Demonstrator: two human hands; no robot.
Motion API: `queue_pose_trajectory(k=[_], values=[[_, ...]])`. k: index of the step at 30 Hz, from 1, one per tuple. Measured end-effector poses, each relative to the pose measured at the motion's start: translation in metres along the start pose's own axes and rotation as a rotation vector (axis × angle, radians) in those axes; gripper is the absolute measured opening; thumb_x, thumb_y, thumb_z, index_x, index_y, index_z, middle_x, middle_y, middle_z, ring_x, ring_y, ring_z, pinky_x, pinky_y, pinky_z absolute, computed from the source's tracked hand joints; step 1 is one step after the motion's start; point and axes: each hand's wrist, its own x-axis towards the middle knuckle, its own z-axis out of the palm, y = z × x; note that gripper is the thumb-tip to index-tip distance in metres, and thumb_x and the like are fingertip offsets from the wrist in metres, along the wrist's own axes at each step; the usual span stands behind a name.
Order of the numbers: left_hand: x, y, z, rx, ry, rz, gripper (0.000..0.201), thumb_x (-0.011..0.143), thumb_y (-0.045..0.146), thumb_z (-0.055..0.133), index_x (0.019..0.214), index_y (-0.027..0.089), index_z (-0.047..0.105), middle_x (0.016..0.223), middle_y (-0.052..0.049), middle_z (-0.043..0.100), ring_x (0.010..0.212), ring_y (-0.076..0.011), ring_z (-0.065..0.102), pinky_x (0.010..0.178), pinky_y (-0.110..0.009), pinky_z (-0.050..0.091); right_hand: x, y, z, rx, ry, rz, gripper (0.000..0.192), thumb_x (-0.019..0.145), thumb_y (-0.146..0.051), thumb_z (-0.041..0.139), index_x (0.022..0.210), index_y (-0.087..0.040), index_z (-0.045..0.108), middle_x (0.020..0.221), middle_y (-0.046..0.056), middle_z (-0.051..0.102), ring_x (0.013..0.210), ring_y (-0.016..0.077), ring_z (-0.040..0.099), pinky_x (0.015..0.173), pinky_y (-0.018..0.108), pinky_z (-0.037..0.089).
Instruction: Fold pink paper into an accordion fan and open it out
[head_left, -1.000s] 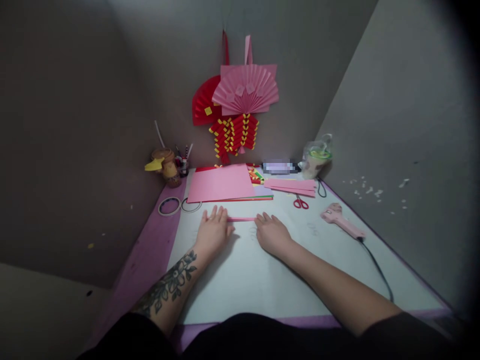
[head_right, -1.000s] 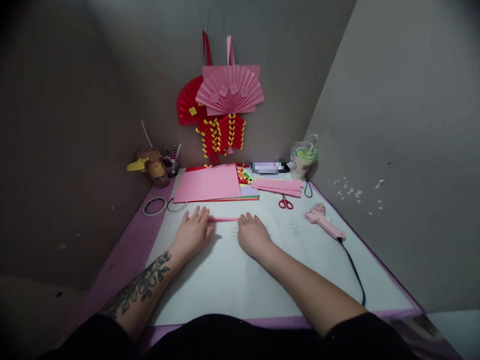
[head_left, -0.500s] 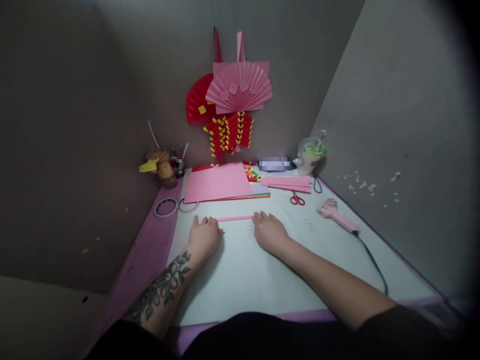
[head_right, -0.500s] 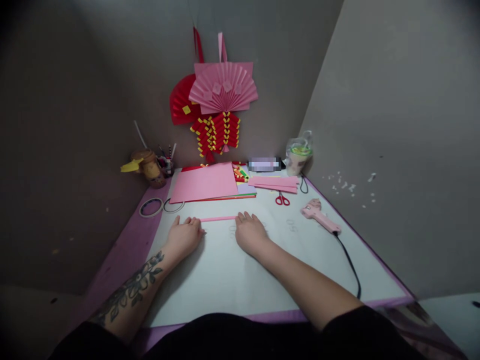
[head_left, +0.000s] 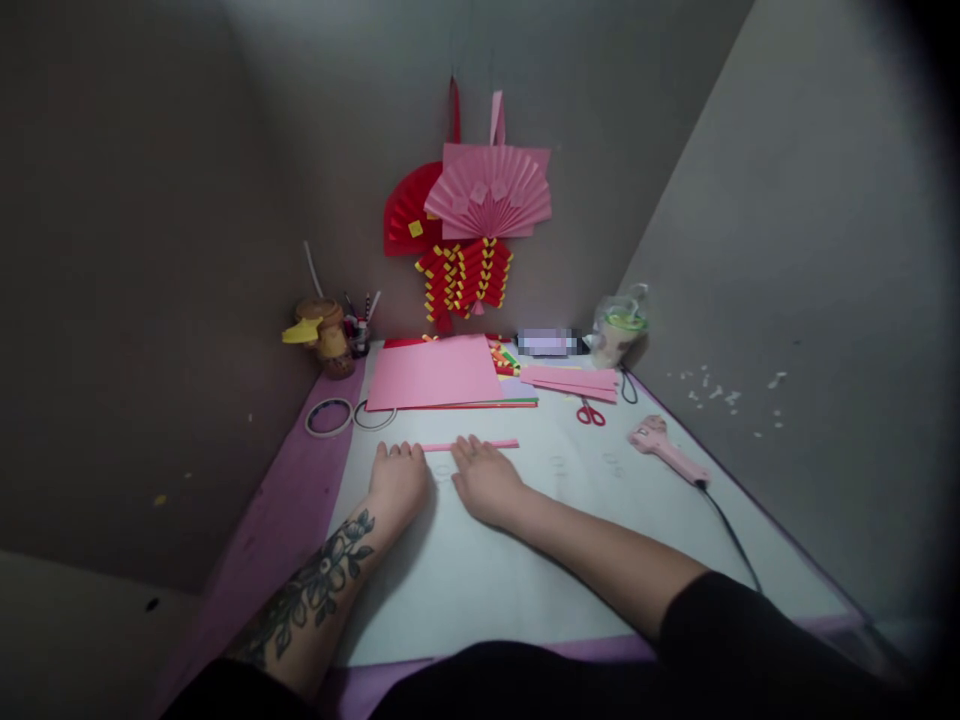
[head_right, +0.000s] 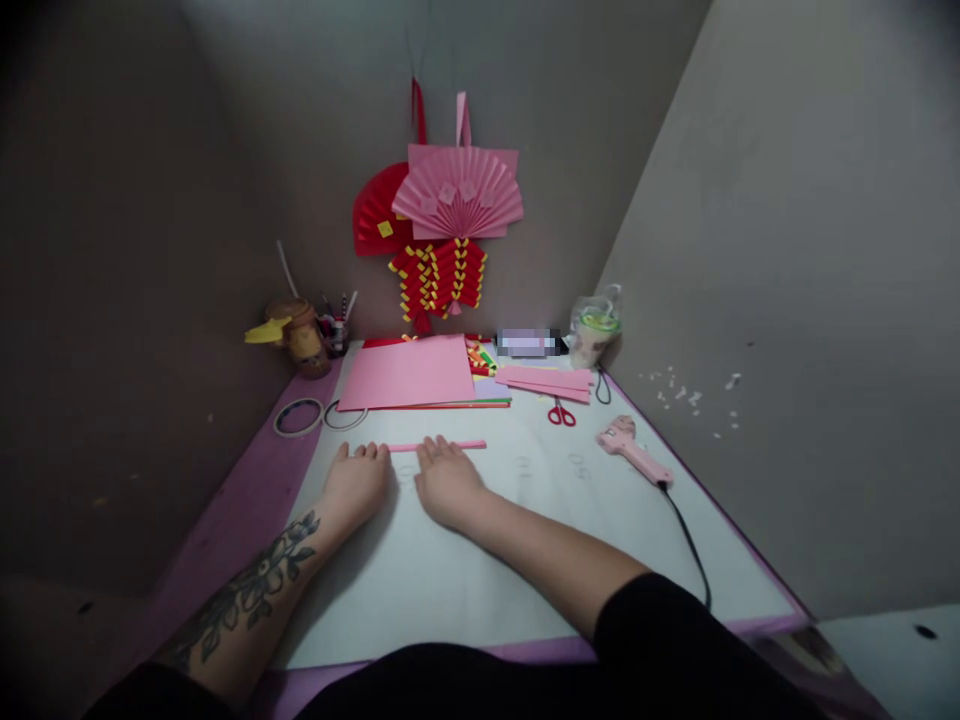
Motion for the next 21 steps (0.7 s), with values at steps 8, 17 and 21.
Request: queue_pose_trajectory(k=[8,17,21], values=[[-0.002,0.001,-0.003,0.044,-0.049,0.019,0.041,0.086,0.012,0.034,0.125,0.009,0.048,0.111,-0.022,0.06,0.1,-0.0315,0.058,0.088,-0.047,0.033,0.009,-0.007,-0.002,0.0,-0.012,-0.038,0.053,0.09,-0.028,0.033,0.137,-0.003,0.039,0.141,0.018,0.039,0.132,0.0293,0.034,0.105,0.042,0.031],[0.0,0.0,-0.006,0.042,-0.05,0.023,0.039,0.082,0.007,0.034,0.116,0.009,0.054,0.102,-0.019,0.063,0.09,-0.0289,0.061,0.083,-0.045,0.036,-0.039,0.062,-0.013,-0.014,-0.031,0.162,0.046,0.089,-0.022,0.034,0.133,-0.01,0.045,0.14,0.013,0.044,0.13,0.0245,0.038,0.104,0.04,0.031],[0.003,-0.005,0.0,0.021,-0.008,0.041,0.032,0.08,0.006,0.037,0.101,0.01,0.061,0.094,-0.016,0.065,0.088,-0.028,0.061,0.091,-0.052,0.031,-0.043,0.068,-0.012,-0.028,0.005,0.179,0.044,0.089,-0.021,0.035,0.13,-0.012,0.048,0.138,0.012,0.047,0.129,0.0249,0.039,0.104,0.039,0.029]])
